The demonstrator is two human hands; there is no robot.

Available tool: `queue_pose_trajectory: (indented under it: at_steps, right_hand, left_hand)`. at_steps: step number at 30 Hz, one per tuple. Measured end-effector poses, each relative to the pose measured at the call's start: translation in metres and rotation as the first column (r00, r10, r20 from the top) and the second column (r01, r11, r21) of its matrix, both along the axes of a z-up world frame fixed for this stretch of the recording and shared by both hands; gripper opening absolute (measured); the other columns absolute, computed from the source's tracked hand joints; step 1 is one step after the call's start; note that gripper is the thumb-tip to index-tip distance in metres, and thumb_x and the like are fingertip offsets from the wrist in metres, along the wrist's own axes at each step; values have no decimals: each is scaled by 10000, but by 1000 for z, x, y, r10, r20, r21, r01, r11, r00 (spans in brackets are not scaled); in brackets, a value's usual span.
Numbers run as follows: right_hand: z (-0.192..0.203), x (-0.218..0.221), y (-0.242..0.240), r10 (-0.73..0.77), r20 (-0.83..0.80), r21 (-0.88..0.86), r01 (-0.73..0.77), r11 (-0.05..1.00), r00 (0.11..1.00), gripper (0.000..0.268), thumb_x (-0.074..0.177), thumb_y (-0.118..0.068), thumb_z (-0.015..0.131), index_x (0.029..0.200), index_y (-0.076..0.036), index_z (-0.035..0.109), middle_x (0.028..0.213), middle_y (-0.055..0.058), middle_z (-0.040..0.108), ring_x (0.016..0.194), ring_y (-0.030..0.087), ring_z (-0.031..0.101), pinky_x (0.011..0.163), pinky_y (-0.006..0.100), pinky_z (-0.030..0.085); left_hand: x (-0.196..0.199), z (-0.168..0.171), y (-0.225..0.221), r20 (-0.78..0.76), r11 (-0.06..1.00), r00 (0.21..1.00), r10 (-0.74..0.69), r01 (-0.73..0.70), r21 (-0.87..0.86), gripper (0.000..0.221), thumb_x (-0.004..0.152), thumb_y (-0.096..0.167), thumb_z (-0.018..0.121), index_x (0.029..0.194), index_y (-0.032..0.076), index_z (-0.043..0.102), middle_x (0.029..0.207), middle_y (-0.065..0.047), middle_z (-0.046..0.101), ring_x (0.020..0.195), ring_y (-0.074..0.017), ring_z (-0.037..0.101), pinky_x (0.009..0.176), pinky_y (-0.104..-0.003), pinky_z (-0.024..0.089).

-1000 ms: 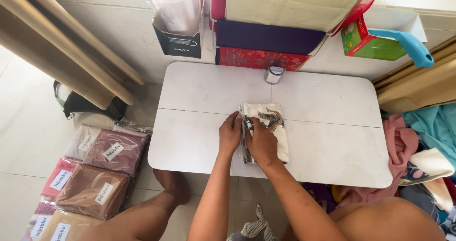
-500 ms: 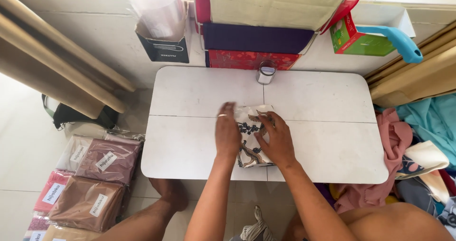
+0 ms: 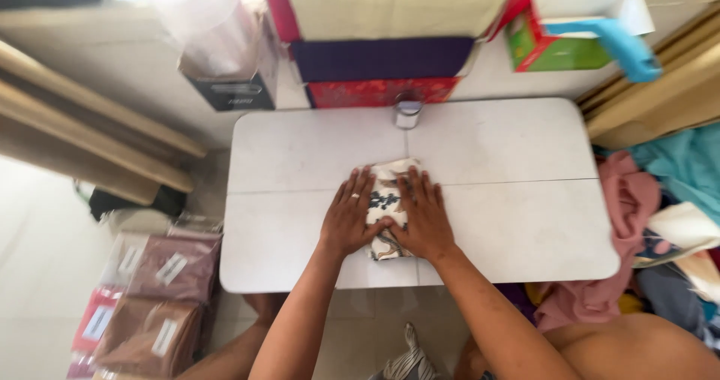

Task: Folding a patterned hijab, cleaning it with a lint roller, and placing it into a plastic packaging bag.

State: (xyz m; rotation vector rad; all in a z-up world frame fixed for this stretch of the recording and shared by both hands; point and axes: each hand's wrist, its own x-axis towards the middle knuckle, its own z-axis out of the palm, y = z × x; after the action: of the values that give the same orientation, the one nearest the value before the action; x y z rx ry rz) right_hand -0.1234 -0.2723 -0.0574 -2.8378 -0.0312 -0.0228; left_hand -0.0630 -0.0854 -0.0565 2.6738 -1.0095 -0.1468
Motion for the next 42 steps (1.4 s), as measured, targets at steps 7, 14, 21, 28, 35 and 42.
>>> queue_pose_trajectory:
  at_steps: [7, 14, 21, 28, 35, 42]
  right_hand:
    - [-27, 70, -89, 182, -162, -37, -191, 981, 970, 377, 870, -566, 666, 1163, -333, 718, 1363, -15, 656, 1434, 293, 474, 1220, 692, 153]
    - [229, 74, -174, 18, 802, -368, 469, 803, 597, 320, 931, -329, 738, 1141, -100, 657, 1196, 84, 510, 1085, 293, 433, 903, 463, 318]
    - [188, 111, -278, -500, 214, -216, 540, 813, 839, 514, 961, -427, 588, 1420, -307, 388, 1071, 182, 684, 1002, 477, 715, 834, 602, 541]
    - [244, -20, -97, -201, 281, -196, 261, 945, 939, 511, 974, -156, 522, 1458, 8, 522, 1135, 340, 623, 997, 589, 639, 841, 682, 493]
    - [90, -16, -81, -109, -532, -173, 18, 985, 840, 467, 955, -358, 430, 1395, -227, 523, 1096, 184, 719, 999, 444, 738, 834, 570, 591]
    - [108, 31, -54, -111, -329, -166, 58, 984, 938, 477, 1003, -223, 388, 1449, -112, 517, 1085, 275, 683, 913, 474, 738, 747, 582, 608]
  left_hand:
    - [-22, -6, -24, -113, 966, 963, 246, -234, 109, 999, 978, 787, 244, 1610, 18, 162, 1700, -199, 96, 1566, -378, 87, 1275, -499, 122]
    - [-14, -16, -27, 302, 989, 953, 2, 42, -139, 742, 853, 273, 565, 1519, 9, 367, 1676, -179, 211, 1565, -349, 112, 1237, -554, 100]
    - [-20, 36, -2, -209, 983, 977, 46, -7, 184, 983, 813, 853, 388, 1627, 329, 213, 1734, 10, 61, 1597, -237, 22, 1290, -544, 58]
    - [-16, 30, 3, -185, 985, 981, 53, -21, 172, 1268, 668, 952, 466, 1648, 220, 136, 1739, -15, 51, 1597, -178, 46, 1307, -480, 60]
    - [-12, 33, 4, -176, 981, 983, 59, -25, 194, 1369, 635, 990, 485, 1643, 142, 113, 1733, -47, 71, 1594, -181, 56, 1306, -452, 71]
    - [-10, 30, 3, -173, 976, 983, 63, -25, 214, 1403, 610, 1024, 437, 1643, 140, 94, 1735, -31, 53, 1595, -163, 36, 1308, -429, 68]
